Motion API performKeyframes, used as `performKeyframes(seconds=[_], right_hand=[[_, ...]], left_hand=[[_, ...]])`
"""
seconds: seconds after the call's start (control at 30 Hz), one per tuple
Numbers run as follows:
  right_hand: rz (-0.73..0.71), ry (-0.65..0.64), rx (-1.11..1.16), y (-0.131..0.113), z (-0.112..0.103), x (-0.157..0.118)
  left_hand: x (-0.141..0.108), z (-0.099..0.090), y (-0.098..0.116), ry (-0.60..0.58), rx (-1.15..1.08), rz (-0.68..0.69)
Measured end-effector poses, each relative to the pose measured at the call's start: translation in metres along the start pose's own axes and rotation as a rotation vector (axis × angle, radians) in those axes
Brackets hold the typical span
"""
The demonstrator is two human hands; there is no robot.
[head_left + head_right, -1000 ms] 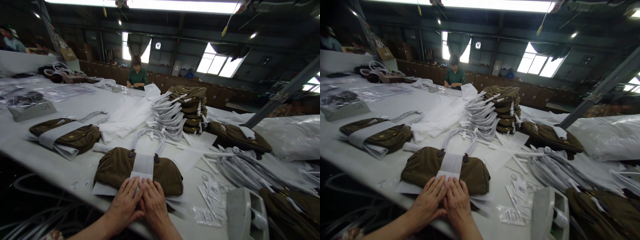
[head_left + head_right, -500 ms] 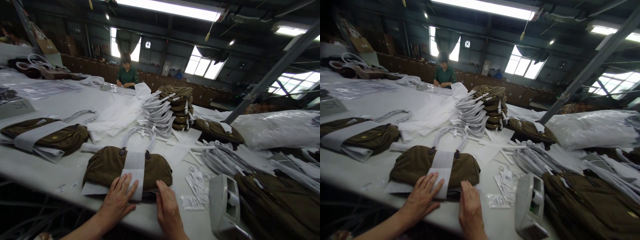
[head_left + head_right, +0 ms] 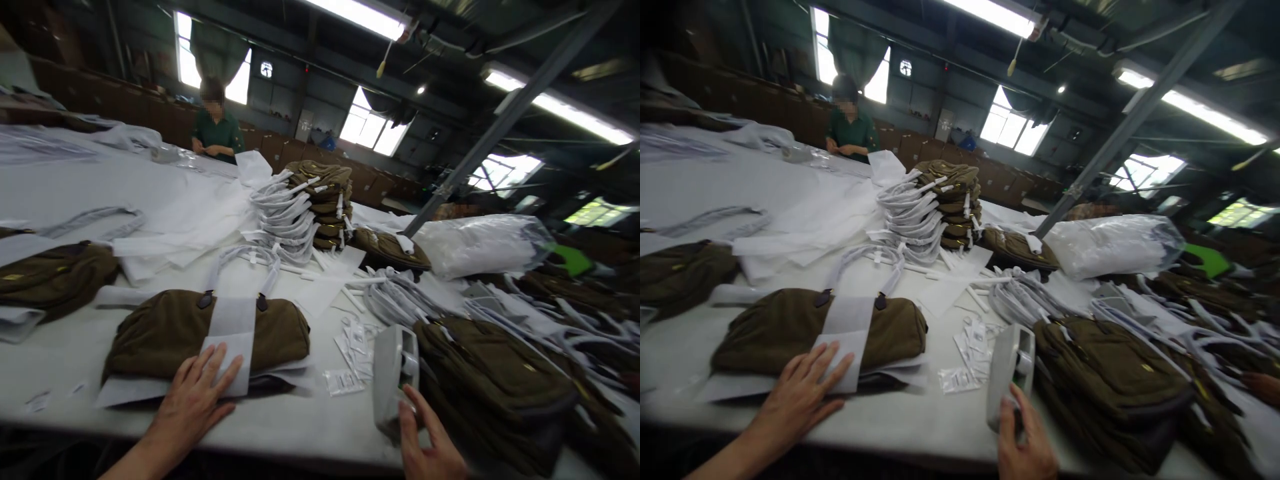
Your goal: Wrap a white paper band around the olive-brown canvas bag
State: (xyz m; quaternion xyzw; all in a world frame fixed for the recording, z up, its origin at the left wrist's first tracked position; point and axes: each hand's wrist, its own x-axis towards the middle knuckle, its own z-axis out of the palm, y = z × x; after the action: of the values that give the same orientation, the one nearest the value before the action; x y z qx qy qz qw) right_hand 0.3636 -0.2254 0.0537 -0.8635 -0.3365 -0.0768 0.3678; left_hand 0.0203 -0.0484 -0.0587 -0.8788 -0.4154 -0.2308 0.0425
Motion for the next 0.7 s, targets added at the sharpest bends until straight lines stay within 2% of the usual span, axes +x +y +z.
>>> performKeyframes(seconds=[0.1,0.17,0.23,0.33,0.47,0.6,0.7], right_hand=[[0.263,0.134,0.007,0.033,-0.024,0.023],[0.37,0.076,0.109,0.052,-0.031,0.036],[0.453,-0.075,0.207,0.062,-0.031,0.043],[0.519,-0.241,0.273,0.056,-0.022,0.045],[0.528,-0.307,0.361,0.034,-0.012,0.043],[0.538,-0.299,0.437,0.026,-0.01,0.046],[0.509,-0.222,0.454,0.03,-0.017,0.043]], left_hand=[[-0.006,0.007,-0.005,0.003,-0.006,0.035],[-0.009,0.011,-0.01,0.008,0.01,0.087],[-0.01,0.013,-0.013,0.013,0.02,0.106],[-0.011,0.013,-0.014,0.017,0.015,0.097],[-0.011,0.016,-0.015,0.057,-0.019,0.089],[-0.011,0.02,-0.016,0.09,-0.054,0.074],[-0.012,0.021,-0.017,0.072,-0.04,0.086]])
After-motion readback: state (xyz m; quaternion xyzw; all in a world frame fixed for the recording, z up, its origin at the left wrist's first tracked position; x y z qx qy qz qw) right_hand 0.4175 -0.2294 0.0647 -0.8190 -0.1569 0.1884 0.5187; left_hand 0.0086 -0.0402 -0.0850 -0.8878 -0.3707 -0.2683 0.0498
